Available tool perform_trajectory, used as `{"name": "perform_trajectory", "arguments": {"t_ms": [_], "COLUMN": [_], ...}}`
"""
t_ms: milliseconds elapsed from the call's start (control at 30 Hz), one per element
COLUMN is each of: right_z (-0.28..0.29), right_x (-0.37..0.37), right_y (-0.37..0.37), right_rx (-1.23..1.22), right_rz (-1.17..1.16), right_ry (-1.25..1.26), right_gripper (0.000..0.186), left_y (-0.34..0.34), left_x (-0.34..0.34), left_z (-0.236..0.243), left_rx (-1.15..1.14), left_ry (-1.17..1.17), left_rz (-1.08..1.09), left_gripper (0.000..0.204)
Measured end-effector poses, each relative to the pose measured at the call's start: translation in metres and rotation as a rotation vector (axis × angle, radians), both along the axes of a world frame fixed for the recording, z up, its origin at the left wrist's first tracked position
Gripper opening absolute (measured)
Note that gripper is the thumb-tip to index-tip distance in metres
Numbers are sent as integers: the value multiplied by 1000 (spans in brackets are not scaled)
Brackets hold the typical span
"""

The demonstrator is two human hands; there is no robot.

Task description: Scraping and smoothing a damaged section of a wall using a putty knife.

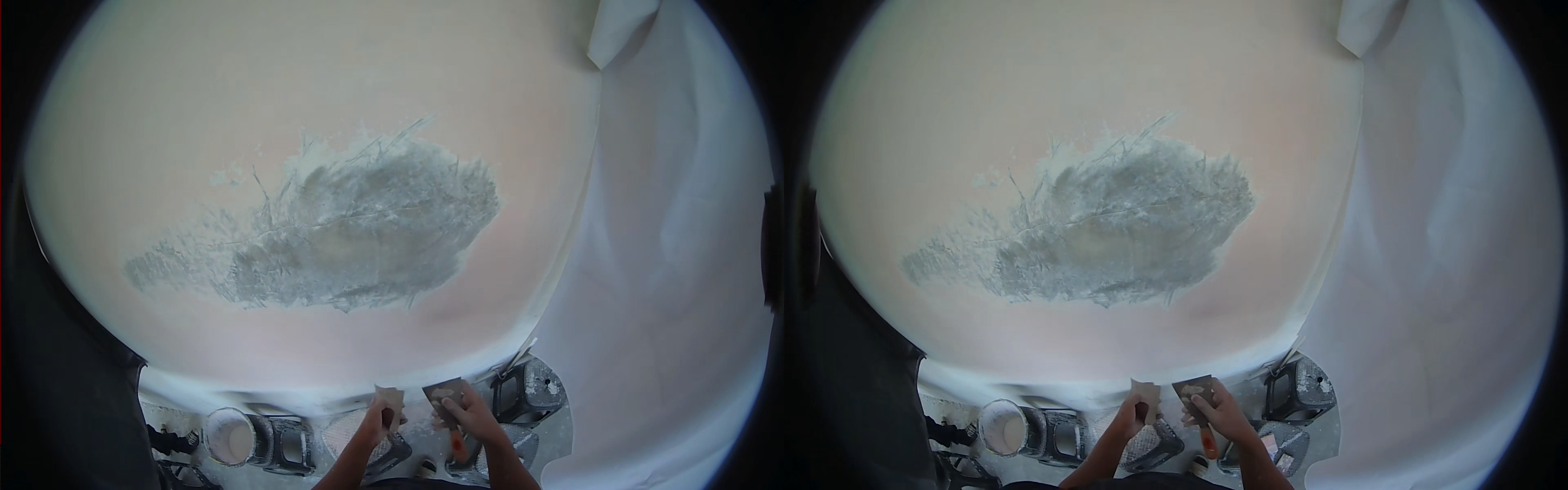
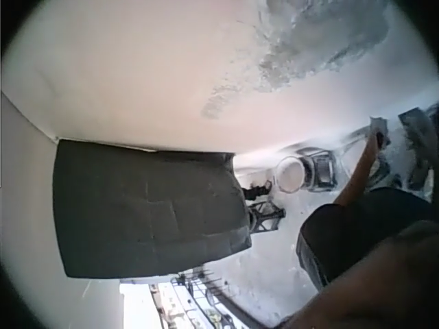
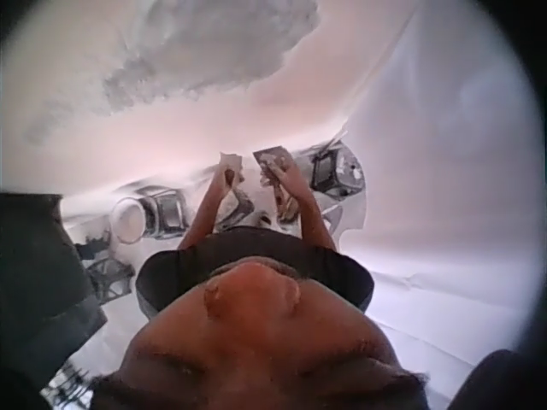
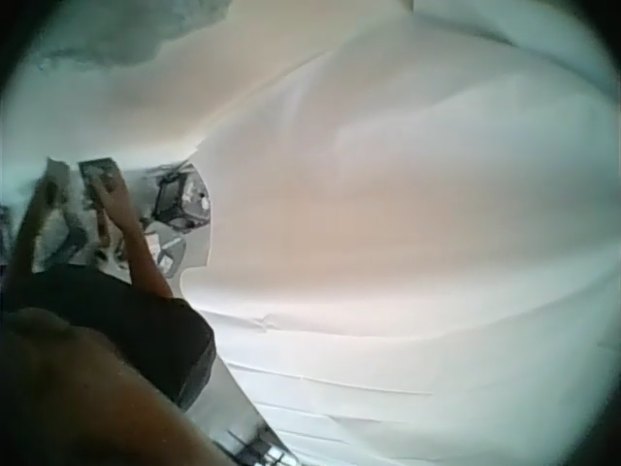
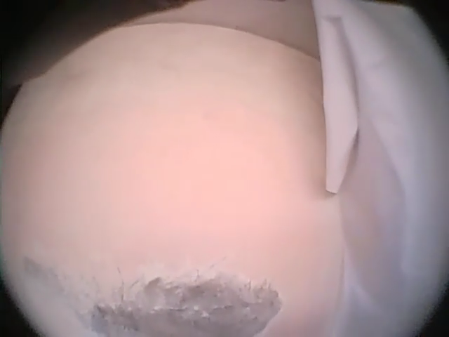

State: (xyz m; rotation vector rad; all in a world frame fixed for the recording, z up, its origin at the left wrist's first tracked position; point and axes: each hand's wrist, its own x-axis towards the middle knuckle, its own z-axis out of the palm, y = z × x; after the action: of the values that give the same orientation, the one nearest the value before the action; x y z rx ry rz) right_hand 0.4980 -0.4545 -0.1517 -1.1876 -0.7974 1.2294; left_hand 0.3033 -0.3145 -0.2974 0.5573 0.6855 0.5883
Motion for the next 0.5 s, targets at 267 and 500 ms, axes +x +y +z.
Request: {"name": "perform_trajectory", "arguments": {"t_ms": [267, 500], "right_z": [-36, -44], "right_x": [-4, -15], "right_y": [-35, -56], "right_rx": [-178, -147], "right_rz": [-16, -360], "right_ry": [-881, -886], "right_gripper": [36, 30], "left_y": [-29, -56], "left_x": [27, -19], "left_z": [65, 77], "left_rx": [739, 841], "left_ry": [326, 466], "left_rz": [-775, -752], "left_gripper": [48, 38]}}
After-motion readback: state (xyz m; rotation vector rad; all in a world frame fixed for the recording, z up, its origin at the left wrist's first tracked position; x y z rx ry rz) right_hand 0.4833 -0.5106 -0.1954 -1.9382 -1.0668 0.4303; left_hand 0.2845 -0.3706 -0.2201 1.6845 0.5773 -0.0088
